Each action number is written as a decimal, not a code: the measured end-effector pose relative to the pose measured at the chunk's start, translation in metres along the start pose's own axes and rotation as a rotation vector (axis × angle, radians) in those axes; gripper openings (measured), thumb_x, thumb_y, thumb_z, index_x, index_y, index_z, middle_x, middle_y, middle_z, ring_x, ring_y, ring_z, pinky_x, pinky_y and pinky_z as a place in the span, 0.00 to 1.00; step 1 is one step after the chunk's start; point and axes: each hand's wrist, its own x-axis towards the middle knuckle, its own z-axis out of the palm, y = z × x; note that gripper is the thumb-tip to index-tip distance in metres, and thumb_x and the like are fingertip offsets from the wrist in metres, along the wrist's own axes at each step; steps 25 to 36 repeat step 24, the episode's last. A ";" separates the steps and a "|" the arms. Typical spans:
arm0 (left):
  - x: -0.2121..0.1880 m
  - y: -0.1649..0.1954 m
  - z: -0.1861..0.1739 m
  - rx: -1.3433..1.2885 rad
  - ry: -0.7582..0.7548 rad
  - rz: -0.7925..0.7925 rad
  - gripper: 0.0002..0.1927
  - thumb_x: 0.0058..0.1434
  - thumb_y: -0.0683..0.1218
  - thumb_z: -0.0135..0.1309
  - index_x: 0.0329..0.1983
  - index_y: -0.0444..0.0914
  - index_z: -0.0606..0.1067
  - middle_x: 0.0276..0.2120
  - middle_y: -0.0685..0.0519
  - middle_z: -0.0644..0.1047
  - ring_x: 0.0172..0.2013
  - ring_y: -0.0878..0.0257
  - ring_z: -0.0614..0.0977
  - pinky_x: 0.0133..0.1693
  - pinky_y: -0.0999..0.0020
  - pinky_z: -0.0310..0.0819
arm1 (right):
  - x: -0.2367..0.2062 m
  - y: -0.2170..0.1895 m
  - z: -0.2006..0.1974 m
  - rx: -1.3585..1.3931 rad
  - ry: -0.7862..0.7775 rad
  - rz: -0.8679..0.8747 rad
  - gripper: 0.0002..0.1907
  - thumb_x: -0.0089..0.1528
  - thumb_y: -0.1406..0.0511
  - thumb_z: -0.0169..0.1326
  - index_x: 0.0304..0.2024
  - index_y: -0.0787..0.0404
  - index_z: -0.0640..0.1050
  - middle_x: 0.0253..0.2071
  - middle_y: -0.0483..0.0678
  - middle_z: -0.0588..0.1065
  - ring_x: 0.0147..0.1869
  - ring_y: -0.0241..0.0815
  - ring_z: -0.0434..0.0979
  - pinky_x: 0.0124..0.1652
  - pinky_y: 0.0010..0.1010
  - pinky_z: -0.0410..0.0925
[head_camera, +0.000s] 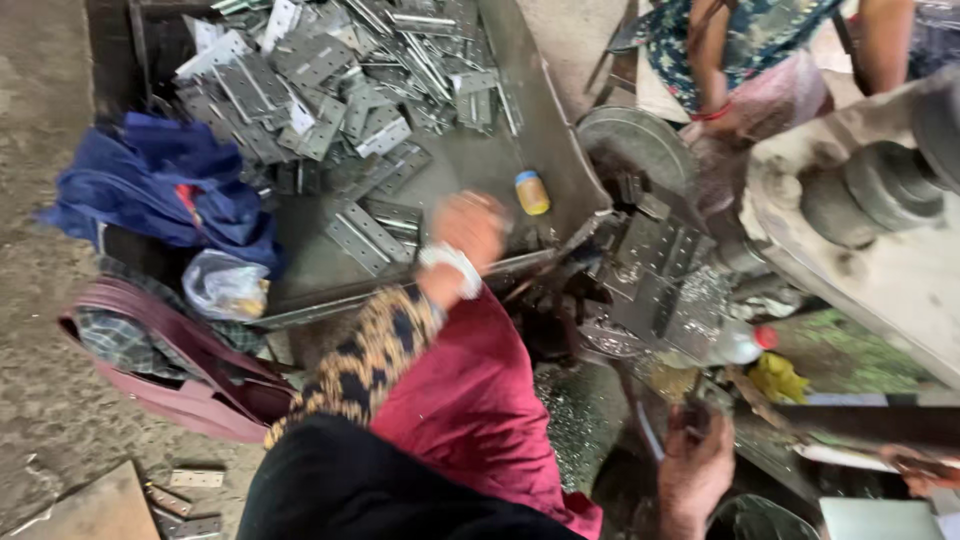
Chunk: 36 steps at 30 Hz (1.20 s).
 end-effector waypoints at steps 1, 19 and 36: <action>0.014 -0.028 0.006 0.618 0.185 -0.054 0.20 0.57 0.50 0.49 0.45 0.33 0.79 0.38 0.41 0.80 0.37 0.52 0.82 0.42 0.54 0.76 | 0.006 -0.005 -0.007 -0.034 0.021 -0.077 0.21 0.68 0.51 0.55 0.52 0.60 0.77 0.47 0.55 0.77 0.48 0.56 0.79 0.47 0.44 0.72; -0.020 -0.008 0.052 0.069 -0.119 0.122 0.09 0.61 0.43 0.51 0.37 0.38 0.81 0.30 0.46 0.82 0.34 0.51 0.85 0.32 0.55 0.81 | 0.024 -0.031 -0.010 -0.288 -0.240 -0.021 0.20 0.64 0.47 0.54 0.52 0.47 0.79 0.45 0.49 0.83 0.48 0.55 0.83 0.43 0.46 0.73; -0.013 0.007 0.034 -0.101 -0.179 -0.080 0.13 0.67 0.50 0.51 0.34 0.42 0.83 0.34 0.45 0.83 0.39 0.47 0.85 0.41 0.50 0.81 | 0.017 -0.012 0.000 -0.228 -0.227 -0.060 0.23 0.63 0.46 0.55 0.54 0.49 0.78 0.44 0.50 0.82 0.46 0.56 0.83 0.42 0.48 0.73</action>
